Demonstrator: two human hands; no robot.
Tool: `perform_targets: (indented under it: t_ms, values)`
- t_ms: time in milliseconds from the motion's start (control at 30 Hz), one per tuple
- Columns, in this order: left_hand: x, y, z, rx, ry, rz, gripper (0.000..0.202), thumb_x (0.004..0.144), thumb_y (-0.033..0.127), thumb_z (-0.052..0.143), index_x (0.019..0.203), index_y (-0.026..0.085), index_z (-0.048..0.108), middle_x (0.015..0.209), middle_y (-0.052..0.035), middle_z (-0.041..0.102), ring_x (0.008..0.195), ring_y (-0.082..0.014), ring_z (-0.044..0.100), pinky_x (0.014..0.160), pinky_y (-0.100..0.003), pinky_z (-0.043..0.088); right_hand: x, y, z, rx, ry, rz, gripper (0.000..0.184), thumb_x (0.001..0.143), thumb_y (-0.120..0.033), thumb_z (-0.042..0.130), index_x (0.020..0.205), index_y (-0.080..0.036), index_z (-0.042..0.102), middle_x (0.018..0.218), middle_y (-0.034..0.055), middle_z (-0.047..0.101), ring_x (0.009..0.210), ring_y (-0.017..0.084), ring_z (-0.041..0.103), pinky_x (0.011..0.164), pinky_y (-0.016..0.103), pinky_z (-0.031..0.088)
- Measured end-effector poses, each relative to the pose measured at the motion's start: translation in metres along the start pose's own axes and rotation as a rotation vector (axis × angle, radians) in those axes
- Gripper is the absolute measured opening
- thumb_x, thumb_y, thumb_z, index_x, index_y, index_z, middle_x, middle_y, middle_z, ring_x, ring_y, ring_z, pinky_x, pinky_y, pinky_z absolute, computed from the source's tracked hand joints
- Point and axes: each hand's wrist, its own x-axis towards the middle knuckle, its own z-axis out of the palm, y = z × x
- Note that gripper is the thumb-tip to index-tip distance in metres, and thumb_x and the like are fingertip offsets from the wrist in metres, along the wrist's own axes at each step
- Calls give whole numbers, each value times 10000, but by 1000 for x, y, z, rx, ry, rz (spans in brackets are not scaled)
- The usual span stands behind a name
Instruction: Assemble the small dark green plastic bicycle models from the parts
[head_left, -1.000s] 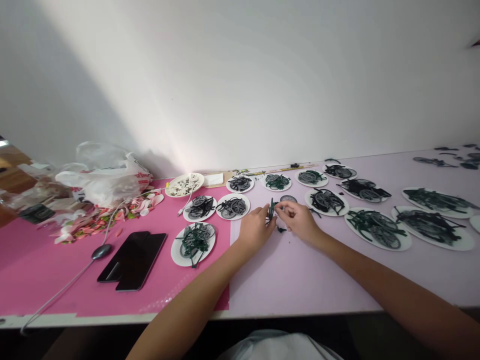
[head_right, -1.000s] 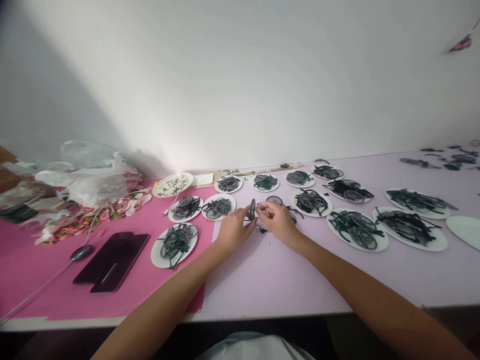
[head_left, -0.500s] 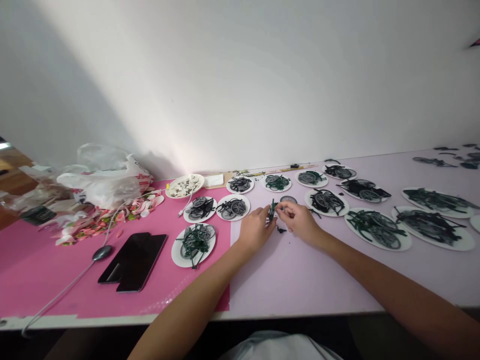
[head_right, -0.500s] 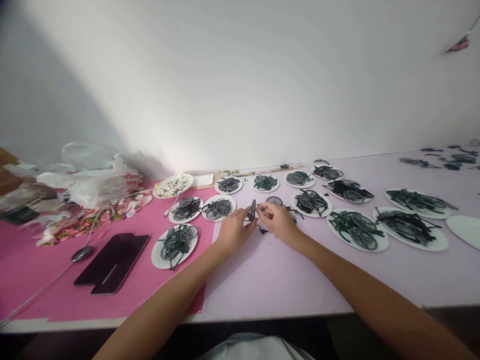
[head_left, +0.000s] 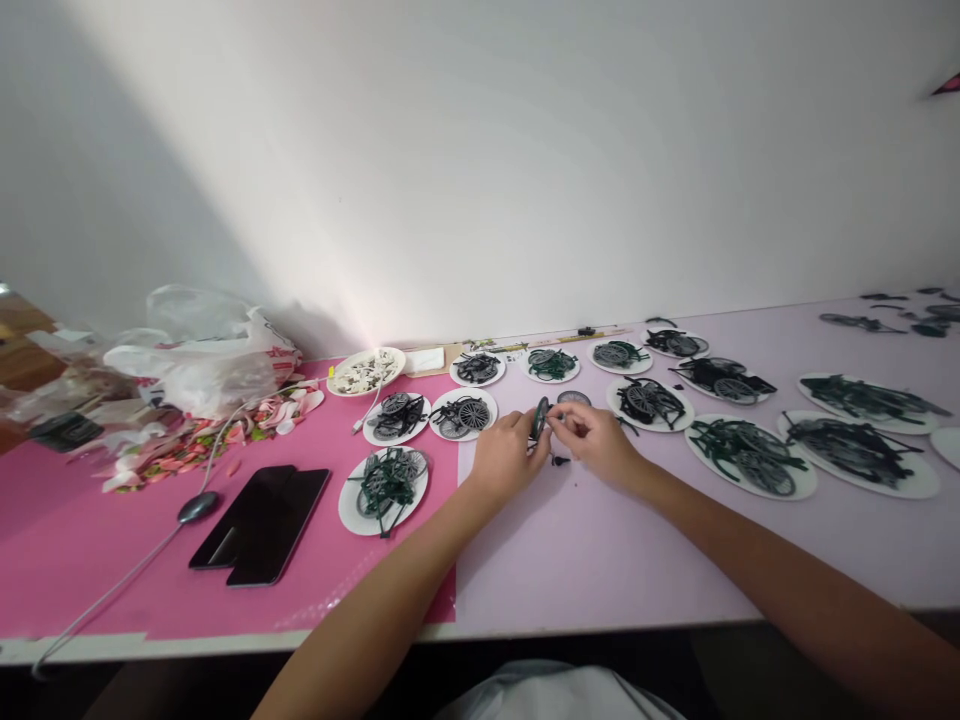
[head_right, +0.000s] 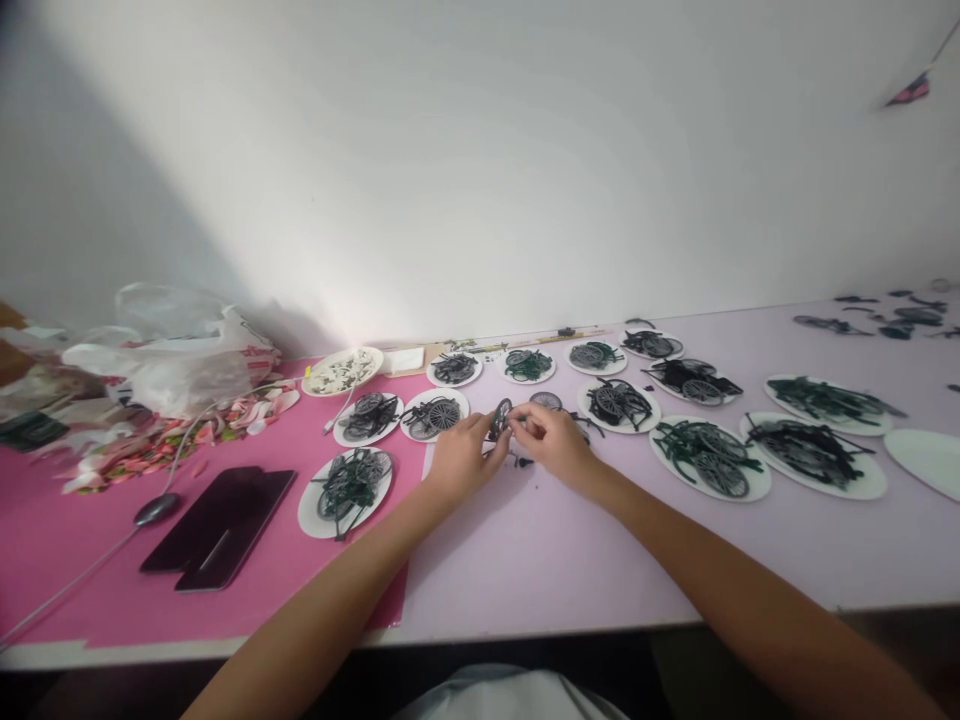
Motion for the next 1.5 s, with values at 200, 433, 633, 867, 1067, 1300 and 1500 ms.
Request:
perform_targets:
  t_ms: [200, 433, 633, 867, 1067, 1300, 1500]
  values:
    - [1, 2, 1, 6, -45, -3, 380, 1066, 355, 384, 1349, 166, 553, 940, -92, 724, 880, -213, 708, 740, -285, 528, 3, 12, -5, -342, 35, -269, 155, 931, -334, 592, 938, -243, 717, 560, -36, 542, 493, 138, 489, 549, 260, 410]
    - [1, 5, -3, -112, -96, -89, 317, 1057, 323, 391, 1254, 206, 610, 907, -63, 753, 797, -202, 720, 690, -265, 495, 5, 10, -4, -509, 71, -362, 179, 946, -290, 571, 930, -241, 742, 569, -15, 627, 486, 139, 539, 559, 260, 410]
    - [2, 9, -12, -183, -131, -136, 324, 1054, 322, 387, 1226, 207, 637, 853, -54, 766, 737, -205, 718, 660, -266, 471, 6, 8, -5, -597, 67, -419, 204, 962, -274, 568, 926, -221, 762, 585, 9, 665, 516, 145, 583, 583, 261, 418]
    - [3, 8, -10, -232, -121, -158, 310, 1046, 310, 398, 1119, 207, 681, 801, -40, 758, 705, -200, 702, 605, -258, 404, 3, 8, -2, -641, 102, -440, 184, 948, -255, 588, 935, -214, 767, 580, 4, 673, 517, 141, 582, 567, 262, 409]
    - [2, 7, -6, -232, -111, -151, 334, 1056, 327, 380, 1145, 210, 680, 777, -39, 746, 671, -192, 687, 595, -250, 374, 4, 9, -1, -694, 172, -563, 175, 944, -196, 588, 896, -198, 757, 586, -8, 695, 503, 118, 593, 550, 249, 406]
    - [1, 6, -2, -268, -86, -162, 341, 1056, 341, 384, 1122, 210, 692, 761, -36, 741, 646, -177, 674, 581, -242, 342, 5, 3, 0, -697, 278, -727, 137, 929, -135, 617, 864, -178, 730, 586, -39, 682, 468, 85, 566, 526, 237, 395]
    - [0, 10, -2, -229, -90, -179, 350, 1056, 329, 377, 1206, 203, 667, 786, -52, 756, 675, -195, 699, 594, -247, 375, 3, 3, 5, -637, 306, -670, 110, 922, -153, 637, 883, -184, 735, 539, -50, 632, 452, 92, 552, 510, 234, 393]
